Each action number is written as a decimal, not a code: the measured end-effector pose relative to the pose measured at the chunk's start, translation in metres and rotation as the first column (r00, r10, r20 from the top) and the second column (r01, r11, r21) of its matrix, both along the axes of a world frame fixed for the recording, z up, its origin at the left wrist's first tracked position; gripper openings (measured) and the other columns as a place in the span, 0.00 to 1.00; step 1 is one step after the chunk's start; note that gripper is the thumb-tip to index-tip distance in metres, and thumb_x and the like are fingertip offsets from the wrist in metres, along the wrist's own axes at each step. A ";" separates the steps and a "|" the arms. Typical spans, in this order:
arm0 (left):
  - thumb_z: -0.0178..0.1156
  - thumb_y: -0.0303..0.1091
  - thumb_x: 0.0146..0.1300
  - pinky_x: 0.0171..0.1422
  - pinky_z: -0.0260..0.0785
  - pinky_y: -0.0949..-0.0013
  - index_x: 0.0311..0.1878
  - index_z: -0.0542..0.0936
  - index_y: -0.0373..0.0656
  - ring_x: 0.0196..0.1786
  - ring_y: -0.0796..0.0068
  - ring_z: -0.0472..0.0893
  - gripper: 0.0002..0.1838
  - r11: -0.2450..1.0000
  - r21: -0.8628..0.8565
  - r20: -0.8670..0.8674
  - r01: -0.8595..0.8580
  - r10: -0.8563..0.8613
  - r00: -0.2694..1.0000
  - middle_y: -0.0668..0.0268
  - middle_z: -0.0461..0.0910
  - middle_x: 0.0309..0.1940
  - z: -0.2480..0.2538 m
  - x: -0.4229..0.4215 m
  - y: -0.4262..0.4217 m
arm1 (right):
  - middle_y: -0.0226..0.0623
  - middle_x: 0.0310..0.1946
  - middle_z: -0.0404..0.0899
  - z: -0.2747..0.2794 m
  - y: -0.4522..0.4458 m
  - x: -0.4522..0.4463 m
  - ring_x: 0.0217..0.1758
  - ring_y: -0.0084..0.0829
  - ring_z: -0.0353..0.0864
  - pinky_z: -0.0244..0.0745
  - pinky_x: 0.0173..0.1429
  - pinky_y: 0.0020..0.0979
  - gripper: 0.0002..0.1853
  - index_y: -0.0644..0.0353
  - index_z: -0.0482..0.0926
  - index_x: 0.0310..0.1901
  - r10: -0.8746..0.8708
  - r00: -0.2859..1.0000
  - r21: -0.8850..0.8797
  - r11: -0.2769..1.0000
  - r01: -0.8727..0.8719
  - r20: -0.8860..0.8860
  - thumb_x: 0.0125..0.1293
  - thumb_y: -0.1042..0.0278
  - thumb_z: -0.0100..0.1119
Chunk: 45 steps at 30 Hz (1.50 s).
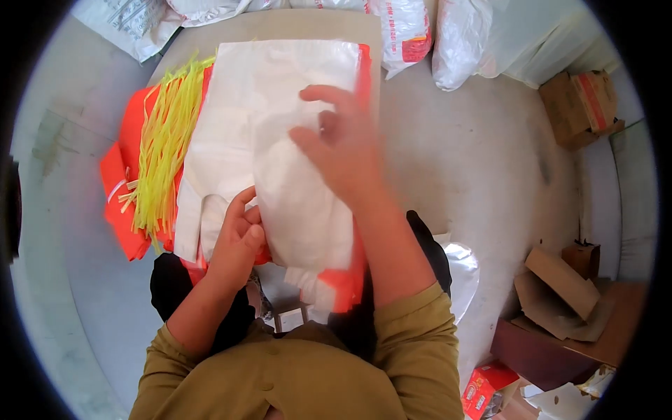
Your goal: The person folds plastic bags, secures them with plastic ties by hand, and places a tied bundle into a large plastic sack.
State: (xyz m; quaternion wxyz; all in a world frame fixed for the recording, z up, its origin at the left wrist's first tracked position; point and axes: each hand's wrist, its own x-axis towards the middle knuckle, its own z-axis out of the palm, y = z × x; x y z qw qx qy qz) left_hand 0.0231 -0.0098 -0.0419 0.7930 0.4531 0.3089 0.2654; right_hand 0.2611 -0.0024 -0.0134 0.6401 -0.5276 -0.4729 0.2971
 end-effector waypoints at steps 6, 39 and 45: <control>0.62 0.34 0.77 0.46 0.81 0.69 0.70 0.75 0.39 0.48 0.76 0.86 0.22 0.986 -0.128 -0.144 -0.110 0.091 0.985 0.63 0.86 0.53 0.008 0.017 0.003 | 0.28 0.62 0.76 0.002 -0.011 -0.021 0.40 0.20 0.69 0.75 0.51 0.24 0.27 0.58 0.75 0.65 0.128 0.989 0.124 0.985 -0.118 -0.078 0.66 0.71 0.75; 0.66 0.31 0.71 0.35 0.73 0.71 0.81 0.61 0.47 0.32 0.78 0.81 0.39 0.986 0.131 -0.425 0.100 -0.035 0.904 0.67 0.84 0.36 0.030 0.017 -0.012 | 0.54 0.73 0.72 -0.028 -0.033 0.015 0.79 0.54 0.67 0.64 0.81 0.44 0.29 0.49 0.80 0.68 0.225 0.905 -0.441 0.896 -0.046 0.361 0.64 0.69 0.69; 0.62 0.29 0.73 0.47 0.76 0.69 0.61 0.83 0.39 0.40 0.72 0.82 0.16 0.589 0.802 -0.358 -0.100 0.608 0.709 0.63 0.84 0.43 -0.001 -0.064 0.059 | 0.54 0.73 0.72 -0.022 -0.030 0.016 0.81 0.52 0.64 0.61 0.82 0.43 0.27 0.52 0.81 0.66 0.162 0.895 -0.457 0.888 0.051 0.415 0.63 0.72 0.67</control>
